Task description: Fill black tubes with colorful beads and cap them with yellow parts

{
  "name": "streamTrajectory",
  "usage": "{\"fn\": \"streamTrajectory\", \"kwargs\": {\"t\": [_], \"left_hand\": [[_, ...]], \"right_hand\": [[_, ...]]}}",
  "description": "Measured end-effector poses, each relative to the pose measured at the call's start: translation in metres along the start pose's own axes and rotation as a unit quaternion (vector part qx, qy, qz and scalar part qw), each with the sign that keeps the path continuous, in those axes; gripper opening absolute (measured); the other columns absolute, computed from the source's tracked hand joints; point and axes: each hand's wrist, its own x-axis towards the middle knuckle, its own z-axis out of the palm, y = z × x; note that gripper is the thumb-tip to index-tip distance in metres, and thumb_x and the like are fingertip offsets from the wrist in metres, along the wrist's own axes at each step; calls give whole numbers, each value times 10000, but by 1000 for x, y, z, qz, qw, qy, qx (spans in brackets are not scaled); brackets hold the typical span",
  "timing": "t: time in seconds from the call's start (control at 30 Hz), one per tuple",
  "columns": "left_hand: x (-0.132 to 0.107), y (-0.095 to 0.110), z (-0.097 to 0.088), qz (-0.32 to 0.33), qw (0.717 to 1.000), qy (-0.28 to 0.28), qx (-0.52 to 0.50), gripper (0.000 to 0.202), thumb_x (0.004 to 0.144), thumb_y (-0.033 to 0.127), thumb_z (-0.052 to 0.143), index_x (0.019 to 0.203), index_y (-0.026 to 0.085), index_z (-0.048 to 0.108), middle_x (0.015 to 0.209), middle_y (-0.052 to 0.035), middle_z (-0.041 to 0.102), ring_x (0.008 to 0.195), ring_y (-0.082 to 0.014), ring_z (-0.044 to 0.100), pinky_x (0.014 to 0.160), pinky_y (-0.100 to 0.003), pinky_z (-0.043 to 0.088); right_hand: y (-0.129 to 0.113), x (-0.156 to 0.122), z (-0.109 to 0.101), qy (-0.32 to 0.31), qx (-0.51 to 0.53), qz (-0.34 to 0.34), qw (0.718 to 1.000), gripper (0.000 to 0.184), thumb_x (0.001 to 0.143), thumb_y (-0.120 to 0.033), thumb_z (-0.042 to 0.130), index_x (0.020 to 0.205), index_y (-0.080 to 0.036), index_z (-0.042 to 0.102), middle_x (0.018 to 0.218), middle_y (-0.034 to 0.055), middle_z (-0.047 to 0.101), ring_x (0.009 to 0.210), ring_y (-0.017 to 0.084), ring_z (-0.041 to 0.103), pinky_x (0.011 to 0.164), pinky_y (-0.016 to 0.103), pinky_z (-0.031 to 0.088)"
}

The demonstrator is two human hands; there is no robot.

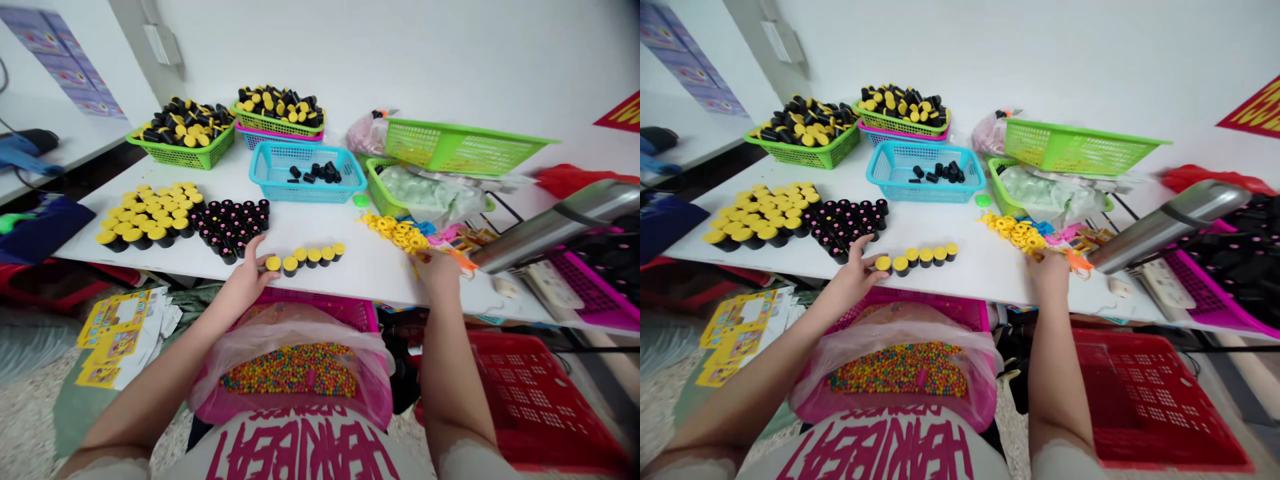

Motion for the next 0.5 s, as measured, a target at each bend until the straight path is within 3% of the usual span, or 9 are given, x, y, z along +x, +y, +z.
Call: {"fn": "streamTrajectory", "kwargs": {"t": [0.07, 0.13, 0.2, 0.3, 0.37, 0.5], "left_hand": [[-1, 6, -2, 13, 1000, -5, 8, 730, 835, 284, 624, 1454, 219, 243, 1326, -189, 598, 974, -241, 687, 898, -411, 511], [-7, 9, -11, 25, 999, 25, 40, 586, 865, 298, 594, 1398, 237, 359, 1296, -138, 617, 1017, -238, 665, 894, -393, 513], [-15, 6, -23, 17, 989, 113, 95, 433, 904, 333, 546, 1313, 219, 462, 1114, -95, 670, 947, -232, 656, 872, -388, 516], [-19, -8, -35, -22, 948, 249, 196, 421, 918, 384, 523, 1259, 138, 517, 962, -107, 619, 887, -255, 621, 858, -415, 513], [-16, -20, -36, -33, 934, 260, 243, 469, 904, 408, 543, 1273, 119, 528, 1001, -132, 576, 926, -281, 607, 873, -435, 508], [-5, -40, -30, -40, 933, 240, 266, 465, 880, 402, 579, 1272, 154, 550, 1057, -132, 525, 912, -283, 610, 878, -446, 509]], "right_hand": [[-1, 1, 0, 29, 13, -16, 999, 215, 730, -302, 641, 822, -126, 723, 738, 147, 677, 725, 251, 608, 714, 364, 442], [-1, -1, -4, 52, 25, -23, 998, 232, 768, -295, 602, 874, -123, 716, 776, 158, 666, 759, 253, 601, 737, 372, 434], [-3, -6, -11, 100, 38, -34, 994, 251, 791, -264, 557, 933, -120, 705, 844, 172, 663, 810, 263, 598, 779, 390, 435], [-15, -20, -25, 201, 63, -79, 974, 270, 789, -208, 524, 979, -134, 700, 919, 180, 667, 877, 280, 601, 807, 408, 446], [-29, -31, -34, 226, 82, -109, 964, 277, 802, -192, 517, 999, -152, 706, 940, 170, 672, 893, 275, 608, 778, 394, 462], [-63, -49, -44, 193, 197, -128, 953, 283, 840, -226, 552, 1082, -201, 695, 948, 119, 665, 758, 202, 619, 659, 333, 487]]}}
